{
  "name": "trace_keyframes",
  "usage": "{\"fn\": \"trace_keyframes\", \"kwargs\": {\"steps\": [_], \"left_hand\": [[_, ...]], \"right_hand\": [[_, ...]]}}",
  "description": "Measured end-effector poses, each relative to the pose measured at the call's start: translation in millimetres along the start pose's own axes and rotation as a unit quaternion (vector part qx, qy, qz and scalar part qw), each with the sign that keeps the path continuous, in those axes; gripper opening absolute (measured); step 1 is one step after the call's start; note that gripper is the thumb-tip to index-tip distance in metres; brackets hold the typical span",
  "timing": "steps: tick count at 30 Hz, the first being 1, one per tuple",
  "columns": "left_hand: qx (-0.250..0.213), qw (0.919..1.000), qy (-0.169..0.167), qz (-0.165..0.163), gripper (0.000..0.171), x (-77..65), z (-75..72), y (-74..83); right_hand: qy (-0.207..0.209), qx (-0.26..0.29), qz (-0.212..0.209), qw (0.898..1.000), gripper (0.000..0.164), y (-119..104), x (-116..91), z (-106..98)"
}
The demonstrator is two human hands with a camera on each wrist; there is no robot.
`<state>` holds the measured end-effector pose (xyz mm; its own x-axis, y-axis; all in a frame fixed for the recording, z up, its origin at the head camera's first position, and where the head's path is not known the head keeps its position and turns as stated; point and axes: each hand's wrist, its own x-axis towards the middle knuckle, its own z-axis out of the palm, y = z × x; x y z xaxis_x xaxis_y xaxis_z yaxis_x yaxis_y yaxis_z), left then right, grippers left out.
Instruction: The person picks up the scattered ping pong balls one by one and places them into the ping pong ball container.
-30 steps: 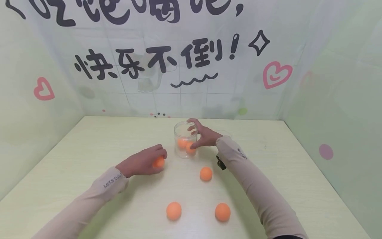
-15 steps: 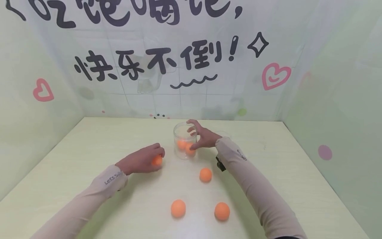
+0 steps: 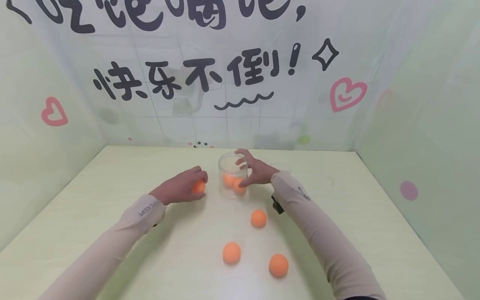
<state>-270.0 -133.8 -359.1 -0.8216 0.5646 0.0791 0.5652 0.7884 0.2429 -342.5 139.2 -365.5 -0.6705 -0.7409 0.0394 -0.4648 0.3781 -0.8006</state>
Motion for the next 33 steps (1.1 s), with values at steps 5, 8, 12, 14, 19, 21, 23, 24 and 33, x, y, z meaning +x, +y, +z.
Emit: {"fn": "trace_keyframes", "kwargs": {"steps": [5, 8, 12, 14, 19, 21, 23, 24, 33], "left_hand": [[0.008, 0.9999, 0.010, -0.001, 0.027, 7.3, -2.5, 2.4], [0.009, 0.9997, 0.022, 0.004, 0.027, 11.6, -4.8, 2.0], [0.003, 0.9992, 0.038, 0.011, 0.027, 16.0, -10.3, 1.3], [-0.001, 0.9991, 0.041, 0.010, 0.027, 17.9, -13.1, 1.0], [-0.010, 0.9990, 0.043, 0.006, 0.027, 22.1, -18.1, 1.5], [-0.007, 0.9990, 0.044, 0.006, 0.027, 24.0, -20.5, 2.5], [-0.003, 0.9990, 0.044, 0.007, 0.027, 26.5, -24.0, 4.5], [-0.001, 0.9990, 0.045, 0.007, 0.027, 28.1, -26.0, 5.7], [0.026, 0.9961, 0.079, 0.029, 0.022, 45.2, -42.8, 20.4]], "right_hand": [[0.000, 0.002, 0.000, 1.000, 0.097, 0, -1, 1], [0.004, -0.004, -0.001, 1.000, 0.097, 2, -2, 1], [0.010, -0.021, -0.016, 1.000, 0.097, 4, -2, 0], [0.010, -0.021, -0.015, 1.000, 0.097, 4, -3, -1], [0.004, -0.005, 0.002, 1.000, 0.097, 2, -2, -2], [0.002, -0.006, 0.004, 1.000, 0.097, 2, -2, -2], [0.001, -0.007, 0.002, 1.000, 0.096, 2, -1, -1], [0.001, -0.005, 0.002, 1.000, 0.096, 2, -1, -1], [-0.002, 0.006, -0.006, 1.000, 0.097, 1, -1, 0]]}}
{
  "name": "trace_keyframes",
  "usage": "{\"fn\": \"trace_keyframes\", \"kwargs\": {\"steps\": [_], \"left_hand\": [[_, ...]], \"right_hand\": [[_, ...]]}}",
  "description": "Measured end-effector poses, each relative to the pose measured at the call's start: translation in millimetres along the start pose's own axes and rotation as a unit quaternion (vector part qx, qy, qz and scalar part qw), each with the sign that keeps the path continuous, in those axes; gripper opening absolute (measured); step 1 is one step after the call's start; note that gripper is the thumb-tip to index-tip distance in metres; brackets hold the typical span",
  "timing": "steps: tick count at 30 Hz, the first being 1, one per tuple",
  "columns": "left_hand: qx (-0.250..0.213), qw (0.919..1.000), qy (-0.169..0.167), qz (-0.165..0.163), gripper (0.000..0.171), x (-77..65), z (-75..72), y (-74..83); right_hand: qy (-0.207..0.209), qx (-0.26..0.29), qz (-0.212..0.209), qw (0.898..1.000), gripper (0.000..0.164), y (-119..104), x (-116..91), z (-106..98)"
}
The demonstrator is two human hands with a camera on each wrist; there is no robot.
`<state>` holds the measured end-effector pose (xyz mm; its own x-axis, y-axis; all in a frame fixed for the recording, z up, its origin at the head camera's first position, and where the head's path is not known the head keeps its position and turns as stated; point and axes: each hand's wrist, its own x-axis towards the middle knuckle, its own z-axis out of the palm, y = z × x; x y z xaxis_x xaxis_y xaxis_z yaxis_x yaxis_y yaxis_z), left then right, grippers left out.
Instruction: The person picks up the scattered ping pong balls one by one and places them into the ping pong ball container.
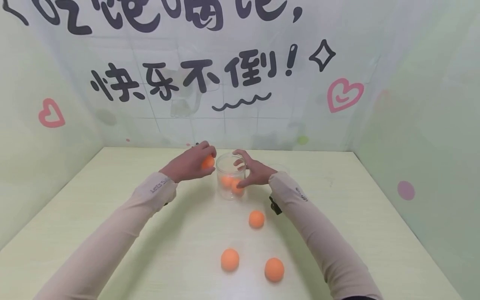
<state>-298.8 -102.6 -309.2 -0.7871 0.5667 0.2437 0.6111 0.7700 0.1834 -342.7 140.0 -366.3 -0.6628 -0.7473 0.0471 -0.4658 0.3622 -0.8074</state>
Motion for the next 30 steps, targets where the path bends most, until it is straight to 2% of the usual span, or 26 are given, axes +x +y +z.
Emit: {"fn": "trace_keyframes", "kwargs": {"steps": [6, 13, 20, 24, 28, 30], "left_hand": [[0.016, 0.9990, 0.031, 0.027, 0.021, 11.2, -1.8, 9.9], [0.022, 0.9990, 0.022, 0.032, 0.023, 22.9, 0.9, 23.2], [0.005, 0.9983, 0.021, 0.054, 0.019, 36.9, 13.8, 35.2], [-0.010, 0.9993, 0.003, 0.037, 0.025, 43.6, 21.5, 35.2], [-0.022, 0.9996, -0.019, 0.000, 0.031, 47.6, 25.0, 32.2], [-0.028, 0.9993, -0.025, -0.007, 0.031, 49.6, 25.1, 31.8]], "right_hand": [[0.000, 0.005, 0.004, 1.000, 0.097, -1, -1, 1], [0.002, -0.003, 0.005, 1.000, 0.097, -2, -2, 1], [0.016, -0.024, 0.020, 0.999, 0.100, 0, -4, 1], [0.022, -0.043, 0.043, 0.998, 0.102, 0, -5, 1], [0.020, -0.053, 0.048, 0.997, 0.102, -1, -3, 1], [0.022, -0.058, 0.050, 0.997, 0.103, -1, -3, 0]]}}
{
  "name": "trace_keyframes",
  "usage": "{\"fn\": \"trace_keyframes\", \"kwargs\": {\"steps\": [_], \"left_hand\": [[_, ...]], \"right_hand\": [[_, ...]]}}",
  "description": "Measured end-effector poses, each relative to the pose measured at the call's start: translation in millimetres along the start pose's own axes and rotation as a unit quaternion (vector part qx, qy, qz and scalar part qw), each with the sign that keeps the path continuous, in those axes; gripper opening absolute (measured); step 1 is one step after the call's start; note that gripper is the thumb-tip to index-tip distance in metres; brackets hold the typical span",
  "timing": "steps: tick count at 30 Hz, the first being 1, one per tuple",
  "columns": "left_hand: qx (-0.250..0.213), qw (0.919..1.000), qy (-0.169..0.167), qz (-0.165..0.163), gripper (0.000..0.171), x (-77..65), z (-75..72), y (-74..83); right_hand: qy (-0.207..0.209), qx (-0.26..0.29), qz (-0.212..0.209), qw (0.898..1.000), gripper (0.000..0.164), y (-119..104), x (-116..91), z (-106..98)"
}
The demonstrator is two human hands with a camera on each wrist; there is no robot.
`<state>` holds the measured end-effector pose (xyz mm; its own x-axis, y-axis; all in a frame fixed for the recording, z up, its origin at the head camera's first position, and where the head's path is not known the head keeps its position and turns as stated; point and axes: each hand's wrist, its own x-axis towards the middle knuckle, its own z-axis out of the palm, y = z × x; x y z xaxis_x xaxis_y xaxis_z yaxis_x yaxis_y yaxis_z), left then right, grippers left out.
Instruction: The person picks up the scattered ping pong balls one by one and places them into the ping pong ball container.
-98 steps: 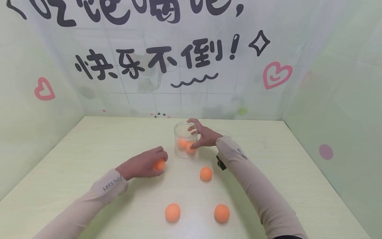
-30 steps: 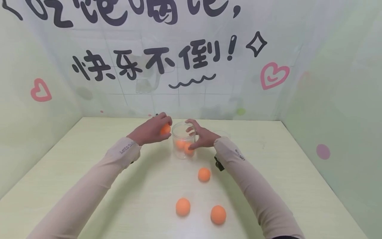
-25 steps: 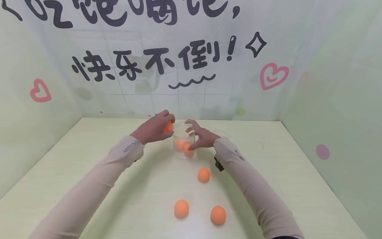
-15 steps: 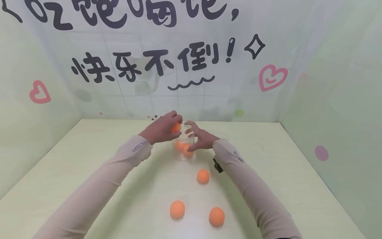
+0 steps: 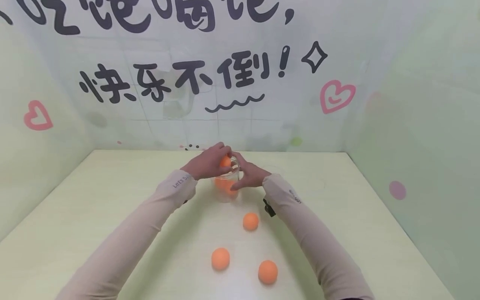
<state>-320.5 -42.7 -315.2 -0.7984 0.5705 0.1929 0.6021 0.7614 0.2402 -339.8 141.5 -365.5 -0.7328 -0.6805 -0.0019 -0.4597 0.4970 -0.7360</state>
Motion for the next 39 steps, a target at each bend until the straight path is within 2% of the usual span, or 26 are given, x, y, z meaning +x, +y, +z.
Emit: {"fn": "trace_keyframes", "kwargs": {"steps": [5, 16, 31, 39], "left_hand": [[-0.007, 0.9999, -0.013, 0.000, 0.029, 1.3, -1.5, -0.4], [-0.012, 0.9989, -0.038, -0.026, 0.030, 1.3, -0.2, 1.2], [-0.021, 0.9986, -0.040, -0.027, 0.028, 1.3, -1.9, 1.9], [-0.024, 0.9978, -0.058, -0.023, 0.031, 1.6, -3.2, 1.5]], "right_hand": [[0.000, -0.003, 0.003, 1.000, 0.106, -2.3, 0.3, -0.1], [-0.003, -0.010, 0.002, 1.000, 0.106, -1.5, 0.4, 1.2], [-0.005, -0.015, 0.016, 1.000, 0.106, -5.3, -0.6, 0.4], [-0.010, 0.008, -0.004, 1.000, 0.106, -5.6, -0.1, 1.4]]}}
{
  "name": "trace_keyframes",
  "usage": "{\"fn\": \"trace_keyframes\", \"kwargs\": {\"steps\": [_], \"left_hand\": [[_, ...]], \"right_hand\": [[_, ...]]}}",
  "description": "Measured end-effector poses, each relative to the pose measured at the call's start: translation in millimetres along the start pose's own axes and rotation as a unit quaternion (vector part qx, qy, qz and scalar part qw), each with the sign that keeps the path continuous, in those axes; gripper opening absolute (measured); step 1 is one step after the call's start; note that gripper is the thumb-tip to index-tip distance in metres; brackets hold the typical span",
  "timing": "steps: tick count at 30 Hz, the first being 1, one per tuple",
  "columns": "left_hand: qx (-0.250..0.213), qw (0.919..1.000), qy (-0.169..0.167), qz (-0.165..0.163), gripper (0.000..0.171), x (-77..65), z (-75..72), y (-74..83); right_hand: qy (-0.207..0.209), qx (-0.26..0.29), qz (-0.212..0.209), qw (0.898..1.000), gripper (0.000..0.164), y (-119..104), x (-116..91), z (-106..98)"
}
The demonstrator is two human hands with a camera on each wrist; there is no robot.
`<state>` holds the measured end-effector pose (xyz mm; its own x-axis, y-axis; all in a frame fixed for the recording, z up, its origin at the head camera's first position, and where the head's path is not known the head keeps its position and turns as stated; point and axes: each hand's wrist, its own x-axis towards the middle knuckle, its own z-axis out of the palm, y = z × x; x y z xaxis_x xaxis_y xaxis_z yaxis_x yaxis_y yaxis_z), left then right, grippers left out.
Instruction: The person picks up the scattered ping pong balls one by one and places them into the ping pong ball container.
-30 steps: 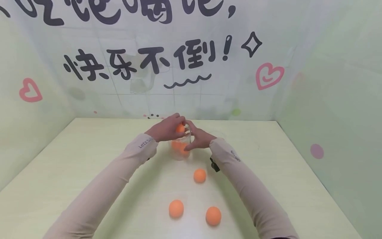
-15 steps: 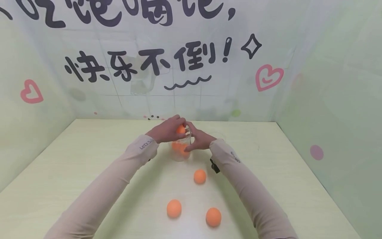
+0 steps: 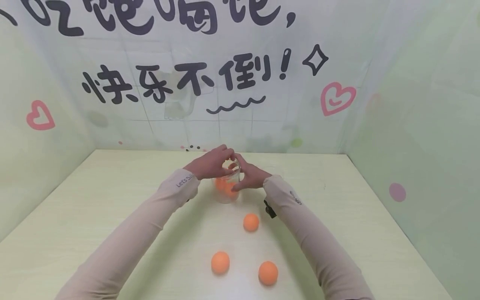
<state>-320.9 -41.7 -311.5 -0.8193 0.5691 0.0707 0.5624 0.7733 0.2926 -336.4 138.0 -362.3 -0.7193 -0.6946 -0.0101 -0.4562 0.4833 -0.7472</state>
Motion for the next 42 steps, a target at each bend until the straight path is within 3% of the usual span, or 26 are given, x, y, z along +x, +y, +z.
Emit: {"fn": "trace_keyframes", "kwargs": {"steps": [7, 16, 26, 31, 38, 42], "left_hand": [[0.007, 0.9999, -0.009, -0.010, 0.031, 1.3, 0.5, 0.4], [0.015, 0.9998, -0.004, 0.010, 0.030, 0.7, 0.8, 1.1], [0.016, 0.9993, 0.014, 0.031, 0.032, -3.6, -1.7, -0.3], [0.031, 0.9979, 0.040, 0.040, 0.030, -7.8, -7.9, -7.1], [0.046, 0.9977, 0.046, 0.016, 0.034, -19.6, -17.0, -24.0], [0.024, 0.9989, 0.039, -0.007, 0.040, -29.2, -19.6, -33.1]], "right_hand": [[0.001, 0.000, 0.006, 1.000, 0.107, 1, 1, 1], [0.003, -0.008, 0.003, 1.000, 0.108, 2, 0, 1], [0.007, -0.010, -0.009, 1.000, 0.106, 3, -1, 2], [0.005, 0.007, -0.023, 1.000, 0.103, 2, -1, 2], [0.002, 0.020, -0.046, 0.999, 0.098, 5, 2, 3], [0.004, 0.015, -0.036, 0.999, 0.098, 5, 2, 3]]}}
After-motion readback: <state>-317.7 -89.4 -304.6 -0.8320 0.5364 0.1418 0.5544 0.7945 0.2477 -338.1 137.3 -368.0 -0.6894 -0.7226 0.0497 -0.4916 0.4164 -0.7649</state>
